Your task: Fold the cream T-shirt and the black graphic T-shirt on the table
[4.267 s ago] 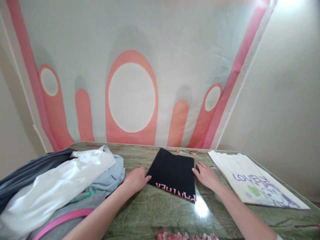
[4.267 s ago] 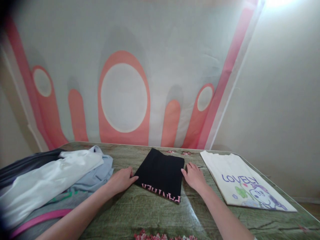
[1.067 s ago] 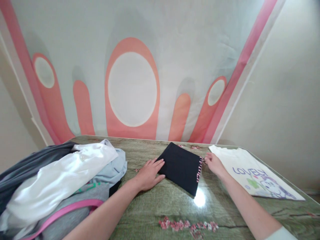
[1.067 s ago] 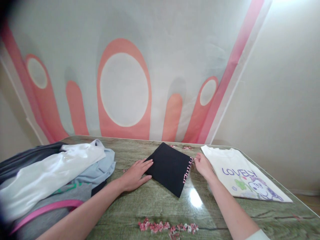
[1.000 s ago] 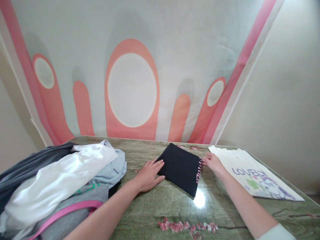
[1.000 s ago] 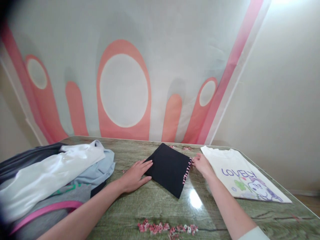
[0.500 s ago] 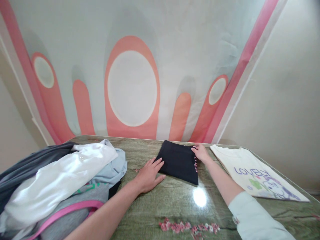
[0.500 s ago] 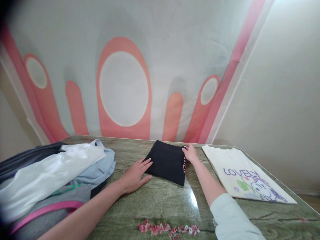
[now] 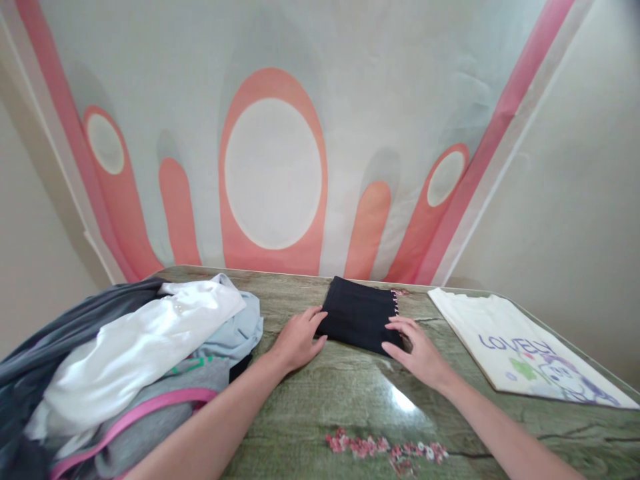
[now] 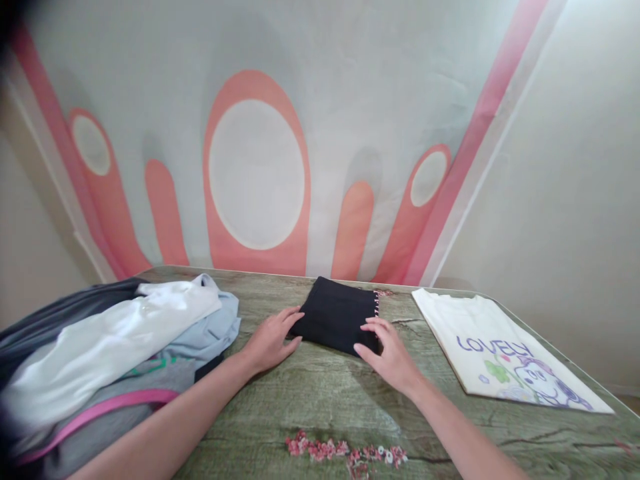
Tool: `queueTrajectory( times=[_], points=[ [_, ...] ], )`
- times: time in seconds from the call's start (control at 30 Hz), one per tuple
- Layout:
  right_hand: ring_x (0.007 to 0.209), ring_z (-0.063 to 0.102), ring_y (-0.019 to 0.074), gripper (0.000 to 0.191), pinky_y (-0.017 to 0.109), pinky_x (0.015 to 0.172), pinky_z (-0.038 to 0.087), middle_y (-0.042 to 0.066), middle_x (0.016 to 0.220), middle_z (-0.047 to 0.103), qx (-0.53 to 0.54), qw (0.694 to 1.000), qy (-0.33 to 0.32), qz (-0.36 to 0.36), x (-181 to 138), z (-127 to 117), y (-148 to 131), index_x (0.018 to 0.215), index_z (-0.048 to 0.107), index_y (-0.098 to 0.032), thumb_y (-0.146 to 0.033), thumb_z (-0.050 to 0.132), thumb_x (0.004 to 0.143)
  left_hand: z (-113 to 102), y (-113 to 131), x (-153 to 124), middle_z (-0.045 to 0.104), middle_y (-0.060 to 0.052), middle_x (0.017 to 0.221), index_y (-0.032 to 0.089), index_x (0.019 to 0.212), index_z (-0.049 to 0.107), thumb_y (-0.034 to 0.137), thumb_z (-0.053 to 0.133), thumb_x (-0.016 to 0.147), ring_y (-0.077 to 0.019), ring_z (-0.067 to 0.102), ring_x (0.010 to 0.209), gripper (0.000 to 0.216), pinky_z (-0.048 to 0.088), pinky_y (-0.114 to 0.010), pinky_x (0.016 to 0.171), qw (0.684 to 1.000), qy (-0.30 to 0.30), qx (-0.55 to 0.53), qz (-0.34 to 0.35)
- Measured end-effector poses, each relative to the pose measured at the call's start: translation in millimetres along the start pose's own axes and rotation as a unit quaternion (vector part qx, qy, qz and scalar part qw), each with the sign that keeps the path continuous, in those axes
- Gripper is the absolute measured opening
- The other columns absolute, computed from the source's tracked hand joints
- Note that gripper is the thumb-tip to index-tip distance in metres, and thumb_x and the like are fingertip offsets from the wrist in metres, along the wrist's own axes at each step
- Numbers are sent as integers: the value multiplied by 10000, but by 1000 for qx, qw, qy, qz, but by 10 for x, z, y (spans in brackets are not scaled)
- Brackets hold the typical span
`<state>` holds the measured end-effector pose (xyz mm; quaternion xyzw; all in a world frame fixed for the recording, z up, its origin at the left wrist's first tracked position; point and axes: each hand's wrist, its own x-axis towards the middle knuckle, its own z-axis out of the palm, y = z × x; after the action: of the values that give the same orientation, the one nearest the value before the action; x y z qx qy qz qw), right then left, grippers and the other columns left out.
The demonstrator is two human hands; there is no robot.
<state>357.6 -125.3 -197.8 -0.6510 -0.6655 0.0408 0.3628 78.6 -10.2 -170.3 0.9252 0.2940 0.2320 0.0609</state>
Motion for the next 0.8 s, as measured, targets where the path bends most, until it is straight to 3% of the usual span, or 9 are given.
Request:
queueTrajectory(
  times=[0.1, 0.2, 0.4, 0.67, 0.8],
  points=[
    [1125, 436, 233, 295, 420, 966, 340, 79, 1161, 505, -56, 995, -17, -82, -153, -15, -197, 1006, 574, -221, -357, 560, 745, -44, 12, 14, 469, -79, 1226, 200, 1191, 465, 241, 507, 772, -238, 481, 1077, 423, 383, -358, 923, 1000, -5, 17, 12],
    [1067, 478, 228, 226, 433, 926, 366, 71, 1097, 547, -101, 986, 6, -134, -143, 34, -260, 971, 591, -215, -260, 539, 756, -65, 9, 13, 490, -55, 1187, 218, 1177, 468, 186, 479, 764, -208, 521, 1011, 414, 411, -330, 892, 1000, -17, 18, 9],
    [953, 536, 186, 215, 365, 863, 407, 54, 1024, 588, -152, 975, 20, -162, -123, 105, -278, 980, 591, -207, -163, 471, 808, -53, 14, -10, 475, -45, 1198, 227, 1189, 459, 141, 477, 718, -196, 522, 1006, 479, 411, -310, 899, 1000, -10, 8, 16],
    [950, 526, 180, 231, 360, 889, 362, 55, 1048, 589, -232, 950, -3, -207, -105, 79, -356, 1031, 578, -177, -135, 451, 842, 13, -1, 17, 477, -73, 1220, 224, 1175, 494, 305, 530, 785, -233, 453, 1106, 400, 366, -367, 938, 999, 16, 19, 23],
    [950, 515, 178, 242, 367, 899, 336, 59, 1061, 586, -278, 934, -3, -226, -69, 90, -481, 1053, 571, -172, -124, 441, 855, 61, 72, 70, 443, -63, 1289, 245, 1224, 460, 349, 491, 835, -221, 413, 1164, 404, 320, -375, 975, 998, -3, 26, 55]
  ],
)
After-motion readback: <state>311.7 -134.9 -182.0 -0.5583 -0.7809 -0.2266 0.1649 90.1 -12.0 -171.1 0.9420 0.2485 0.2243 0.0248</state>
